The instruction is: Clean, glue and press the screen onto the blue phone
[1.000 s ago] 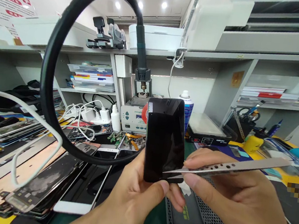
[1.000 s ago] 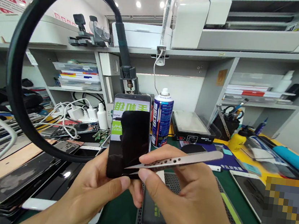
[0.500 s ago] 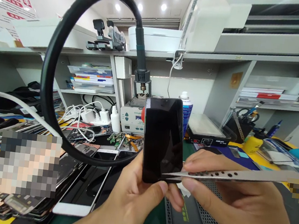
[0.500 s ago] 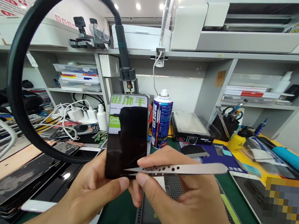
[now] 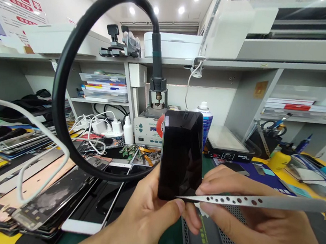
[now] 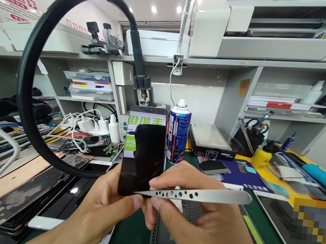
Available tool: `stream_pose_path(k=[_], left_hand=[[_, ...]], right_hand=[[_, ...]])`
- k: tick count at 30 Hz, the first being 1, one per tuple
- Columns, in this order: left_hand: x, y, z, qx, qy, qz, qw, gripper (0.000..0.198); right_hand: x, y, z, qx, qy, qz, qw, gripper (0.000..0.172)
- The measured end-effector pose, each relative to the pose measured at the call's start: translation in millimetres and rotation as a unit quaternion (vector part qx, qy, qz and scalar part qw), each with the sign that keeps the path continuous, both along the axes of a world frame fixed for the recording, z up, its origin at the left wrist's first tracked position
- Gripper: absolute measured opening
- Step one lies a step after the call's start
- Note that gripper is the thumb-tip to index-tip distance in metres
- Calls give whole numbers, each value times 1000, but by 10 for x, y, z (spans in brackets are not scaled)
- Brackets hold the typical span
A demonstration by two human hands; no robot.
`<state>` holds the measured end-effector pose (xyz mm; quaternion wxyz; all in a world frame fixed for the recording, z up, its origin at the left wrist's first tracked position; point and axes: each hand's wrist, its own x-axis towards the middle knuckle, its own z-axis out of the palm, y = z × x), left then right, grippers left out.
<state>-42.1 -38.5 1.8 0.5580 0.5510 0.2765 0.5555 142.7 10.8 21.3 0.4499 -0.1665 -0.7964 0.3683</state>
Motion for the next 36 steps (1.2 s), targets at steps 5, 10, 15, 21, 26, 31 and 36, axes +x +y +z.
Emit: stream_pose_path(k=[5,10,15,21,26,31,36], left_hand=[[-7,-14,2,-8,0,0,1000,11],[-4,-23,39,-10,6,6,1000,13],[-15,-26,52,-11,20,12,1000,16],[-22,-40,108,1,41,11,999,22],[-29,-63,121,10,47,15,999,22],[-19,-59,115,4,52,11,999,24],[-31,-74,127,2,57,18,998,24]], right_hand=[[29,1,23,-15,-8,23,1000,21],[56,37,8,-31,19,51,998,22],[70,80,39,-39,30,95,994,16],[83,78,54,-31,25,105,994,18],[74,71,51,-15,11,100,995,23],[71,77,61,1,7,97,995,31],[69,74,68,-23,0,95,995,25]])
